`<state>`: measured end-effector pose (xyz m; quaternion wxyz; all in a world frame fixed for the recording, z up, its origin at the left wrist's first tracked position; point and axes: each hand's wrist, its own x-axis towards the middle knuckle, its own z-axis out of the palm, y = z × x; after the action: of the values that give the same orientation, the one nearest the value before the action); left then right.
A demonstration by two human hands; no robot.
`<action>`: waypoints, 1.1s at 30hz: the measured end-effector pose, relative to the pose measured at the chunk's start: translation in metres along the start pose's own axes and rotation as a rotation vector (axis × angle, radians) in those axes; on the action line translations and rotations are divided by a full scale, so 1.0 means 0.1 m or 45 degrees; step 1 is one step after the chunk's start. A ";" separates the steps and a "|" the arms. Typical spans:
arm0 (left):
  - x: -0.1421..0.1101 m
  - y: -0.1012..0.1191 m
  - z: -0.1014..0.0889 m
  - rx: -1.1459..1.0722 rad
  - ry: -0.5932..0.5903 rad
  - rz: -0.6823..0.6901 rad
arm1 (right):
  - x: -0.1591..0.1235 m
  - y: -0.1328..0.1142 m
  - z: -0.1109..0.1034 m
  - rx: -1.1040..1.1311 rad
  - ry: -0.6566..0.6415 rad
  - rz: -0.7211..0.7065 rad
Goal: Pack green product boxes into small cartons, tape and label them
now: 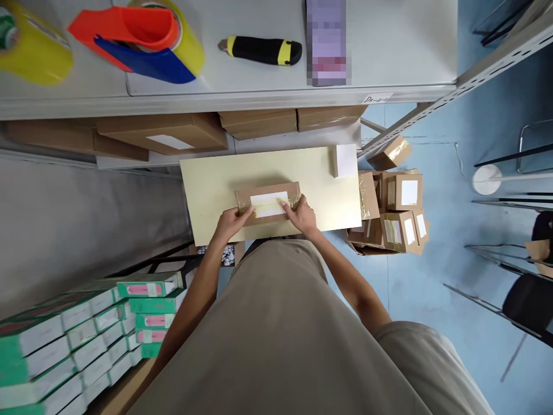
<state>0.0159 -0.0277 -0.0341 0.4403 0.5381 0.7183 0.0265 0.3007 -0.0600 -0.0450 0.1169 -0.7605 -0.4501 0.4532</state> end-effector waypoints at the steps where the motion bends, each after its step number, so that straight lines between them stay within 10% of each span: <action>1: 0.04 0.00 0.00 -0.064 -0.026 -0.012 | 0.04 -0.01 -0.01 -0.020 -0.045 0.002; 10: 0.18 -0.06 0.14 -0.753 -0.302 -0.064 | 0.29 0.09 -0.29 0.501 -0.631 -0.086; 22: 0.05 -0.05 0.34 -0.489 0.059 0.082 | 0.06 0.34 -0.46 0.467 -0.258 -0.348; 33: 0.20 -0.17 0.73 -0.130 0.207 -0.099 | 0.34 0.71 0.00 0.131 -0.179 -0.186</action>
<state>0.0509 -0.0502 -0.0993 0.4081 0.4826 0.7698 0.0896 0.3480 -0.0735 -0.1063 0.1565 -0.6849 -0.4878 0.5182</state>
